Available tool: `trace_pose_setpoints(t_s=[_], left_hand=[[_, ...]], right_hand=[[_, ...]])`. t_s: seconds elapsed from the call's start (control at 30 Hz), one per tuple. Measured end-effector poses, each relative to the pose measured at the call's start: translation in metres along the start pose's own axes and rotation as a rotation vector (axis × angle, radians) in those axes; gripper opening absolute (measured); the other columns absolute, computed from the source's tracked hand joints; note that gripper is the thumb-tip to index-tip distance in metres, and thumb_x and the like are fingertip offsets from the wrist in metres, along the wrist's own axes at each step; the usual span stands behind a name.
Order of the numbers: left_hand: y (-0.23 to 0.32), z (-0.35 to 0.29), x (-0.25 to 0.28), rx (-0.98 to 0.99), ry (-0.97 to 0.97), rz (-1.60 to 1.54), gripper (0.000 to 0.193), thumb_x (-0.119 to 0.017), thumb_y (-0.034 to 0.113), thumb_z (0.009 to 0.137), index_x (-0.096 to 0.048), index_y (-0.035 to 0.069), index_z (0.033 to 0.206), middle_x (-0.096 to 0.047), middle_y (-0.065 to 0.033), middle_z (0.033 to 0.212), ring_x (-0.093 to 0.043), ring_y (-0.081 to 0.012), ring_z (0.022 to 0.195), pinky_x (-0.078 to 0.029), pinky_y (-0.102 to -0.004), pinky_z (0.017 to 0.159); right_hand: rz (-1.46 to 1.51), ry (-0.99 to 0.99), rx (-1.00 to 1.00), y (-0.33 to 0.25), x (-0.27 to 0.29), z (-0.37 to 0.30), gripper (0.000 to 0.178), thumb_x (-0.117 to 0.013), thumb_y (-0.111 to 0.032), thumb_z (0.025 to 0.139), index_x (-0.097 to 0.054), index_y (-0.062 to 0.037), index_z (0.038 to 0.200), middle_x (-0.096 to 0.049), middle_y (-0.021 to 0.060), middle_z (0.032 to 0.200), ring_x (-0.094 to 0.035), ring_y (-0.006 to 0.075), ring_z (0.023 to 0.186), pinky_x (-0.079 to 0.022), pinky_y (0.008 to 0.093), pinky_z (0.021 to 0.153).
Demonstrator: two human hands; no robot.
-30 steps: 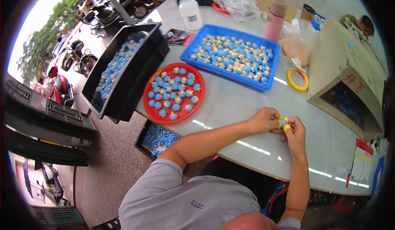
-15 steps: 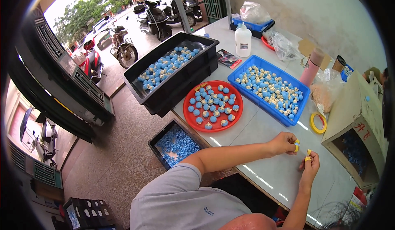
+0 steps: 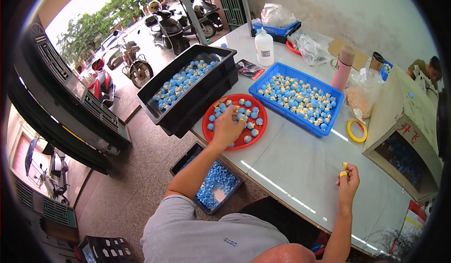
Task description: The person assembles small plastic toy figures by hand at a workbench, joining plastic toy parts with glue from a bottle.
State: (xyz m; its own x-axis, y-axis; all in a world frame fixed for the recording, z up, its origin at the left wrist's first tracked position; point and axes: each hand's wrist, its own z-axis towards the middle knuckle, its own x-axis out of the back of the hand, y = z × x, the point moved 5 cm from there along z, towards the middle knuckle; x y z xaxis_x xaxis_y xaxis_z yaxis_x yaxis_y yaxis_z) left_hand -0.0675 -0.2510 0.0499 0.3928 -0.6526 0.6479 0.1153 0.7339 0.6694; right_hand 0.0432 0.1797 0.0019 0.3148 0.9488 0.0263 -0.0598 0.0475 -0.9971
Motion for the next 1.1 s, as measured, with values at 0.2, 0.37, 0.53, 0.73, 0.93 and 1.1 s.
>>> trace_pose_setpoints(t_s=[0.2, 0.37, 0.53, 0.73, 0.93, 1.1], left_hand=[[-0.046, 0.003, 0.032, -0.017, 0.101, 0.266, 0.052, -0.067, 0.015, 0.074, -0.056, 0.0, 0.123, -0.065, -0.016, 0.109, -0.057, -0.0329, 0.107, -0.046, -0.0416, 0.093], [-0.038, 0.006, 0.045, -0.087, 0.26, 0.138, 0.048, -0.06, 0.004, 0.079, -0.052, -0.003, 0.125, -0.062, -0.0186, 0.116, -0.052, -0.034, 0.115, -0.043, -0.0405, 0.098], [0.012, -0.004, 0.026, -0.205, 0.294, -0.111, 0.044, -0.06, 0.001, 0.083, -0.051, -0.004, 0.125, -0.064, -0.016, 0.114, -0.059, -0.0268, 0.103, -0.047, -0.0358, 0.09], [0.114, -0.058, -0.063, -0.449, -0.183, -0.475, 0.042, -0.063, -0.001, 0.083, -0.051, -0.002, 0.123, -0.067, -0.0107, 0.107, -0.061, -0.0105, 0.082, -0.043, -0.0215, 0.063], [0.193, -0.091, -0.174, -0.43, -0.892, -0.657, 0.041, -0.063, 0.0, 0.084, -0.051, -0.002, 0.123, -0.067, -0.009, 0.103, -0.06, -0.0081, 0.079, -0.043, -0.0199, 0.062], [0.183, -0.103, -0.229, -0.229, -1.031, -0.816, 0.04, -0.06, -0.003, 0.085, -0.05, -0.004, 0.123, -0.065, -0.0086, 0.103, -0.058, -0.0075, 0.079, -0.047, -0.0209, 0.068]], right_hand=[[-0.034, -0.022, -0.012, 0.003, -0.006, 0.003, 0.019, -0.048, 0.001, 0.091, -0.054, 0.002, 0.108, -0.052, 0.0011, 0.079, -0.044, 0.0048, 0.061, -0.038, 0.0182, 0.054], [-0.039, -0.003, -0.009, 0.003, -0.002, 0.003, 0.018, -0.048, 0.001, 0.09, -0.055, 0.0029, 0.107, -0.053, 0.0015, 0.08, -0.045, 0.0048, 0.061, -0.039, 0.0189, 0.053], [-0.097, 0.028, 0.047, 0.003, 0.006, 0.004, 0.016, -0.052, -0.001, 0.091, -0.057, -0.0002, 0.107, -0.054, -0.0002, 0.079, -0.046, 0.0039, 0.063, -0.038, 0.0189, 0.053], [0.028, 0.118, 0.06, 0.017, 0.0, 0.018, 0.014, -0.056, -0.002, 0.09, -0.059, 0.0002, 0.104, -0.057, -0.0004, 0.082, -0.049, 0.0034, 0.07, -0.043, 0.0205, 0.06], [0.192, 0.342, -0.003, -0.001, 0.055, 0.025, 0.016, -0.055, -0.002, 0.089, -0.055, -0.0006, 0.105, -0.057, 0.0003, 0.084, -0.051, 0.006, 0.068, -0.045, 0.0223, 0.06], [-0.351, 0.538, 0.136, 0.002, 0.117, 0.065, 0.026, -0.061, -0.004, 0.083, -0.054, 0.0019, 0.107, -0.062, 0.0088, 0.091, -0.059, 0.0161, 0.074, -0.05, 0.0308, 0.066]])
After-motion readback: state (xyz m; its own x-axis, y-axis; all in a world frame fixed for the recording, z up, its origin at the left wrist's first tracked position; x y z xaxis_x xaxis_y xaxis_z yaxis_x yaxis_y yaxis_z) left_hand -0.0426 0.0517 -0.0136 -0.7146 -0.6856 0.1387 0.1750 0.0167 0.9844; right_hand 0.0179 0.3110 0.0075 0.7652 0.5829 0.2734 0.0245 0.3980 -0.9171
